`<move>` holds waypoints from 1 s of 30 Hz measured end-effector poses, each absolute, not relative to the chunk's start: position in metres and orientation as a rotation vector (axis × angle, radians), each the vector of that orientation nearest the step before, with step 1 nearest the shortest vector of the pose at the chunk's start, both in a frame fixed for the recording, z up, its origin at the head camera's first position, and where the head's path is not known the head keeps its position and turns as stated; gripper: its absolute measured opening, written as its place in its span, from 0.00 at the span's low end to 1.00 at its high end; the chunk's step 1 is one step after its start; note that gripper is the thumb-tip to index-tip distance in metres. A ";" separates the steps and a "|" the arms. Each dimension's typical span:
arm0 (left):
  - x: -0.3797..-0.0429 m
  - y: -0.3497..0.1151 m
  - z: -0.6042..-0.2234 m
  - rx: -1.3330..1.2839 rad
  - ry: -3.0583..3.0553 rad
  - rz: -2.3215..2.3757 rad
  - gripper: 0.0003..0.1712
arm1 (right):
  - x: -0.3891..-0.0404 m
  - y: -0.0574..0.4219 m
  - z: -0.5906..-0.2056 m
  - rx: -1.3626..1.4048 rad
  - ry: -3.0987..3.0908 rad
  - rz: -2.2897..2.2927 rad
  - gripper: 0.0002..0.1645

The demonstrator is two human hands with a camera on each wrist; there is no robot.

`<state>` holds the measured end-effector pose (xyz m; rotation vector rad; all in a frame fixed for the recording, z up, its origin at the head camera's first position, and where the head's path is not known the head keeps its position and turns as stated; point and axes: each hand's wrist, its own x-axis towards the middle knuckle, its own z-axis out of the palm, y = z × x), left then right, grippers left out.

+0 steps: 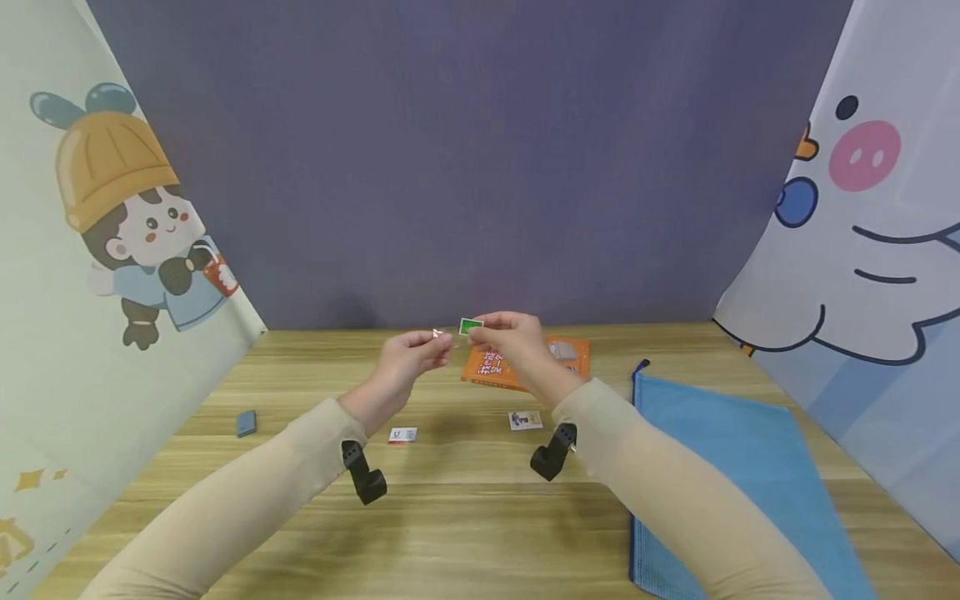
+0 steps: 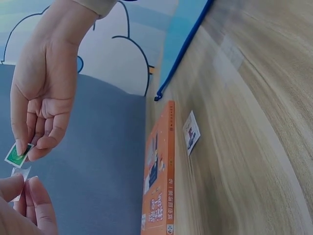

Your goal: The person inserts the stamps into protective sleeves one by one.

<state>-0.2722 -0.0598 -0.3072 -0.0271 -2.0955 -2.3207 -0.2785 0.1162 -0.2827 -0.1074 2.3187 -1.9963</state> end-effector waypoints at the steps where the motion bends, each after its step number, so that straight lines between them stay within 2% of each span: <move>1: -0.272 -0.060 -0.307 -0.021 -2.096 -2.322 0.14 | -0.279 0.116 -0.283 -0.102 2.308 -2.005 0.19; 15: -0.269 -0.052 -0.306 -0.028 -2.017 -2.361 0.14 | -0.277 0.114 -0.287 -0.115 2.266 -2.065 0.18; 30: -0.265 -0.047 -0.307 -0.089 -2.009 -2.208 0.12 | -0.274 0.112 -0.285 -0.115 2.301 -2.031 0.16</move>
